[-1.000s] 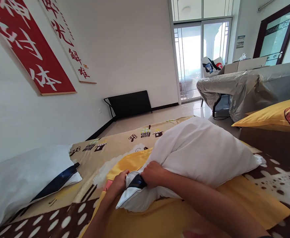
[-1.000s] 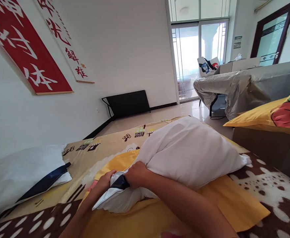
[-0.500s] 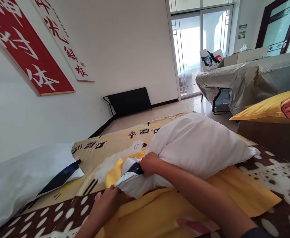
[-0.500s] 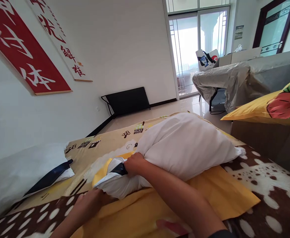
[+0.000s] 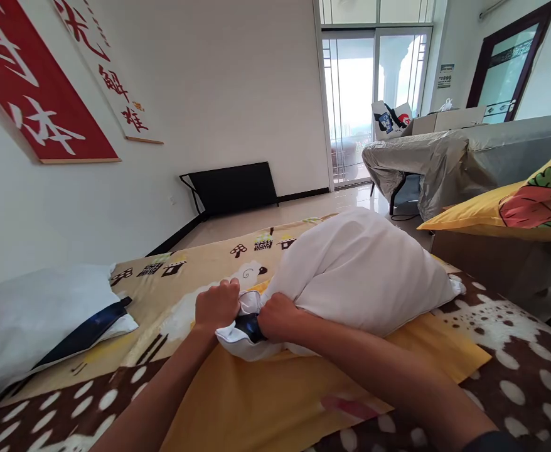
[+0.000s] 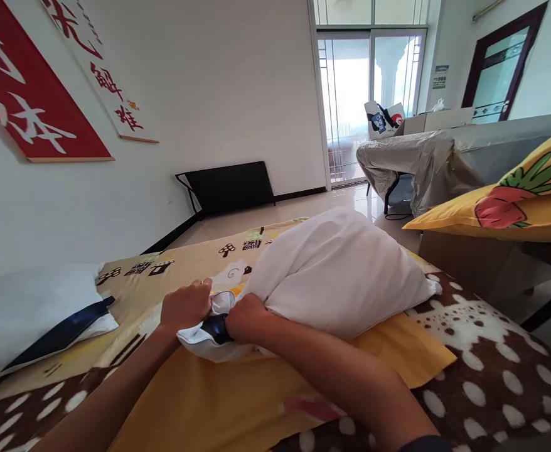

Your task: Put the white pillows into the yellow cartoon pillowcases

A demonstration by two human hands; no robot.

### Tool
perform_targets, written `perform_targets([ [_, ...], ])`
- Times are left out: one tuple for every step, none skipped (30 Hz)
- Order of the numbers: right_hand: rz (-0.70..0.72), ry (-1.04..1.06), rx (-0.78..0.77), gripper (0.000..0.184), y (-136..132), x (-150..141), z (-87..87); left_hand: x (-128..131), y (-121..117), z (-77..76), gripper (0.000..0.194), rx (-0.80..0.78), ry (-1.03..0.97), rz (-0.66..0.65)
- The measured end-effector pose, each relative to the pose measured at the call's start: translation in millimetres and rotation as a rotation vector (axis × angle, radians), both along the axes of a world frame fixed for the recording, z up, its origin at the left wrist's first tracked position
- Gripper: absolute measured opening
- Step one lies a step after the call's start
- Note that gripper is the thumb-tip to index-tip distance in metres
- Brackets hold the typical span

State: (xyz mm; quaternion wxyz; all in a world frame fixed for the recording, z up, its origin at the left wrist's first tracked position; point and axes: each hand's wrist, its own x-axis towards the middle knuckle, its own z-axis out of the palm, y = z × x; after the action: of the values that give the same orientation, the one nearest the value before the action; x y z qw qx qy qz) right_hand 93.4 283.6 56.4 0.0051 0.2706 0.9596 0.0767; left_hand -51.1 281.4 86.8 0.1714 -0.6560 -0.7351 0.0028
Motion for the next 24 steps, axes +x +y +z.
perform_targets([
  [0.0, -0.006, 0.003, 0.014, -1, -1, 0.3, -3, 1, -0.7, 0.034, 0.011, -0.022, 0.002],
  [0.003, -0.01, 0.006, 0.014, -2, -2, 0.4, -8, 2, -0.6, 0.033, 0.022, -0.05, 0.011],
  [0.007, -0.012, 0.01, 0.014, -3, -3, 0.2, -13, 2, 0.2, 0.031, 0.031, -0.087, 0.025],
  [0.013, -0.014, 0.014, 0.013, -4, -3, -0.3, -18, 2, 1.2, 0.029, 0.035, -0.129, 0.04],
  [0.02, -0.014, 0.017, 0.012, -5, -4, -1.1, -22, 2, 2.3, 0.026, 0.036, -0.176, 0.05],
  [0.027, -0.013, 0.019, 0.011, -6, -5, -2.0, -27, 2, 3.2, 0.024, 0.034, -0.225, 0.056],
  [0.034, -0.012, 0.02, 0.01, -7, -5, -2.9, -30, 1, 3.7, 0.023, 0.033, -0.273, 0.057],
  [0.039, -0.011, 0.021, 0.011, -8, -6, -3.6, -33, 1, 3.6, 0.023, 0.033, -0.316, 0.055],
  [0.042, -0.009, 0.023, 0.012, -9, -7, -4.1, -34, 1, 3.0, 0.026, 0.035, -0.352, 0.053],
  [0.045, -0.007, 0.025, 0.013, -10, -8, -4.3, -34, 2, 1.7, 0.029, 0.038, -0.379, 0.054],
  [0.047, -0.007, 0.027, 0.015, -12, -8, -4.4, -32, 3, 0.0, 0.033, 0.041, -0.395, 0.055],
  [0.049, -0.009, 0.03, 0.016, -14, -9, -4.5, -30, 5, -2.0, 0.034, 0.04, -0.399, 0.056],
  [0.051, -0.012, 0.033, 0.016, -16, -9, -4.6, -26, 7, -4.1, 0.034, 0.032, -0.395, 0.054],
  [0.053, -0.018, 0.035, 0.017, -19, -9, -4.7, -21, 10, -6.0, 0.032, 0.016, -0.385, 0.049],
  [0.055, -0.024, 0.036, 0.017, -21, -9, -4.9, -16, 12, -7.5, 0.029, -0.007, -0.37, 0.038],
  [0.055, -0.031, 0.037, 0.017, -23, -8, -4.8, -10, 14, -8.3, 0.026, -0.033, -0.353, 0.023],
  [0.055, -0.035, 0.039, 0.017, -23, -7, -4.4, -4, 14, -8.2, 0.023, -0.059, -0.333, 0.005],
  [0.054, -0.038, 0.04, 0.017, -23, -5, -3.5, 1, 13, -7.2, 0.02, -0.083, -0.312, -0.016],
  [0.051, -0.038, 0.041, 0.017, -22, -4, -1.9, 6, 11, -5.1, 0.019, -0.102, -0.29, -0.038],
  [0.046, -0.035, 0.041, 0.017, -19, -2, 0.4, 9, 8, -2.1, 0.018, -0.115, -0.268, -0.057],
  [0.039, -0.03, 0.041, 0.018, -15, 0, 3.2, 11, 4, 1.6, 0.018, -0.123, -0.249, -0.072],
  [0.03, -0.024, 0.04, 0.018, -10, 1, 6.4, 13, -1, 5.7, 0.018, -0.127, -0.234, -0.082],
  [0.02, -0.017, 0.04, 0.02, -4, 1, 9.4, 13, -6, 9.9, 0.019, -0.129, -0.224, -0.086],
  [0.01, -0.01, 0.04, 0.022, 1, 1, 12.2, 12, -11, 13.9, 0.019, -0.129, -0.219, -0.086],
])
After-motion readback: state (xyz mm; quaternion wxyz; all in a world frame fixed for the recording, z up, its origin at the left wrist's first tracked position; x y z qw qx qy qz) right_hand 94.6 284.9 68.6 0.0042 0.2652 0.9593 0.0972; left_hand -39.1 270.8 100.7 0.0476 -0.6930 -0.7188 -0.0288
